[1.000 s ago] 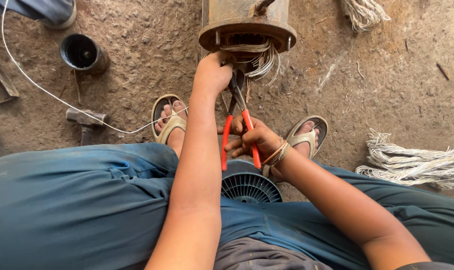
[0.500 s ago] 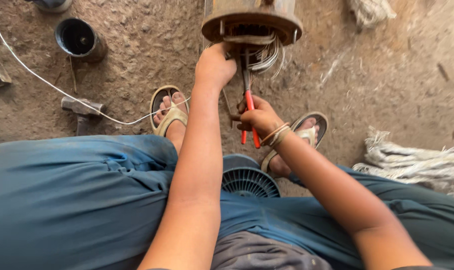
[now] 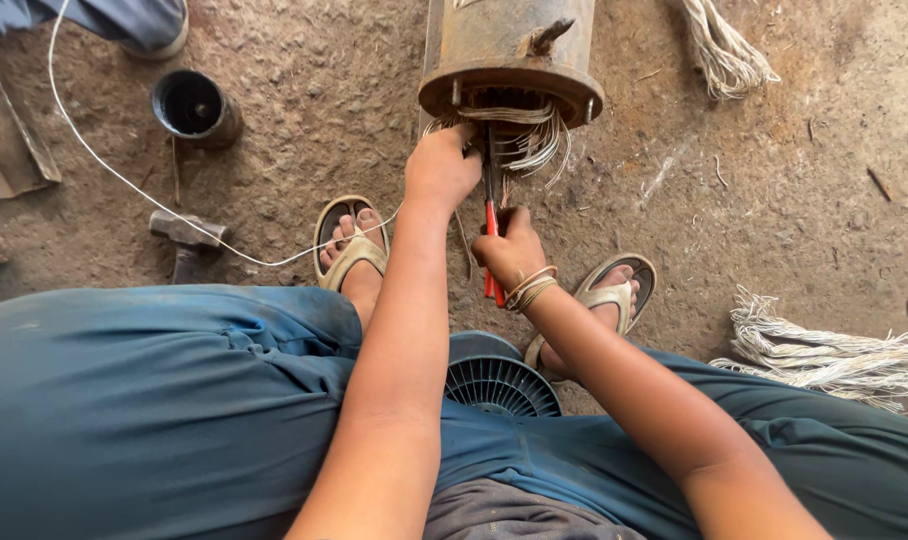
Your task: The person sits on the ground and uses pliers to cut multiple white wires protruding from a cylindrical metal object. The person repeatedly pulls, positions, and cuts the wires one by one.
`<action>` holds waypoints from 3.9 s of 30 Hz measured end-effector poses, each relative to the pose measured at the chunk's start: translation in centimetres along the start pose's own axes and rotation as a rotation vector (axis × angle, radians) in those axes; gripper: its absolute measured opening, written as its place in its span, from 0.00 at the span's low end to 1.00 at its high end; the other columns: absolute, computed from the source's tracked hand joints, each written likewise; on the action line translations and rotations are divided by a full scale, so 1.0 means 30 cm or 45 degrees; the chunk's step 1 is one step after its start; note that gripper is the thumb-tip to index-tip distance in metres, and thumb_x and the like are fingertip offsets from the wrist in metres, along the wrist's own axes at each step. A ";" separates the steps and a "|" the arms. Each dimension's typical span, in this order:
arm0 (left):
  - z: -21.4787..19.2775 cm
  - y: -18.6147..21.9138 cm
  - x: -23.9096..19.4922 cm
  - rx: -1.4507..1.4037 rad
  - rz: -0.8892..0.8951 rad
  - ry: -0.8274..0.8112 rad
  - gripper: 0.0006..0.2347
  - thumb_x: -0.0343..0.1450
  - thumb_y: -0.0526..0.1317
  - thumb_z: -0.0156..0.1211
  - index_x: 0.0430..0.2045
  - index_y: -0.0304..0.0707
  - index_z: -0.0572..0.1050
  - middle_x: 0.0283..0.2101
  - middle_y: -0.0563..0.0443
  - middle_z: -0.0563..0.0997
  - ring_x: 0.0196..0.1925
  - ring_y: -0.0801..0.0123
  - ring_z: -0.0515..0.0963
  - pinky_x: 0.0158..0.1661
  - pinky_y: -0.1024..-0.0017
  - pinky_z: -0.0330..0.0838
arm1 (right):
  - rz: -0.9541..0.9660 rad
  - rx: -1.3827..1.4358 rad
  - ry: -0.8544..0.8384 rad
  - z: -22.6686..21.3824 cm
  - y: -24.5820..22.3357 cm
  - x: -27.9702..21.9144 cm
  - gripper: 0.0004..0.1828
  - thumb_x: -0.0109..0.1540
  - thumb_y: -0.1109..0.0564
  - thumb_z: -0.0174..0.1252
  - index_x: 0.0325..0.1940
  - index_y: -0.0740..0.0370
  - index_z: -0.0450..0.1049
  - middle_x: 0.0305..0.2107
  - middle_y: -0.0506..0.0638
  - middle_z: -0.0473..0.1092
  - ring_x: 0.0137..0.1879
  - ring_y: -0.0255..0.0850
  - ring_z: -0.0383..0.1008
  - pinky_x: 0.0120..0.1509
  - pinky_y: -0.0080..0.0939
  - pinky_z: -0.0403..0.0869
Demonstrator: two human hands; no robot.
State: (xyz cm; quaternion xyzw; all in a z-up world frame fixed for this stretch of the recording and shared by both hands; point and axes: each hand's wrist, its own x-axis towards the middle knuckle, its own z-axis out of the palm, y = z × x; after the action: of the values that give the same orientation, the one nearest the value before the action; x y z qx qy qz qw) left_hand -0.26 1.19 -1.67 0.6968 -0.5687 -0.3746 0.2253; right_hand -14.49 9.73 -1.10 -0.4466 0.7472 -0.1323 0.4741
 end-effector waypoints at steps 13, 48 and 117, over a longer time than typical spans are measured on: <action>0.005 -0.010 -0.013 0.032 -0.014 -0.020 0.14 0.70 0.44 0.57 0.50 0.57 0.79 0.44 0.40 0.83 0.48 0.45 0.81 0.48 0.55 0.75 | 0.102 0.574 -0.298 0.090 0.132 0.132 0.35 0.48 0.67 0.58 0.62 0.74 0.65 0.34 0.59 0.72 0.33 0.46 0.73 0.36 0.45 0.75; 0.117 0.120 -0.103 0.210 0.490 0.668 0.13 0.73 0.50 0.59 0.33 0.40 0.80 0.33 0.42 0.82 0.33 0.49 0.82 0.35 0.55 0.76 | -0.133 -1.019 -0.234 -0.544 0.188 0.452 0.36 0.59 0.36 0.63 0.64 0.58 0.74 0.57 0.60 0.74 0.61 0.54 0.75 0.70 0.48 0.69; 0.355 -0.069 0.062 -2.314 -0.150 0.108 0.09 0.71 0.33 0.64 0.44 0.31 0.77 0.42 0.42 0.85 0.43 0.53 0.86 0.46 0.54 0.84 | 0.232 -0.380 -0.745 -0.093 0.542 0.379 0.13 0.48 0.59 0.66 0.35 0.65 0.80 0.24 0.52 0.76 0.32 0.41 0.76 0.39 0.44 0.75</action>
State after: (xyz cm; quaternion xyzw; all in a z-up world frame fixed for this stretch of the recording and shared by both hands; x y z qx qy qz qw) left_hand -7.13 1.10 -10.29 0.2921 -0.0093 -0.6634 0.6889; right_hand -27.34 9.29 -16.49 -0.4616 0.6273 0.1551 0.6077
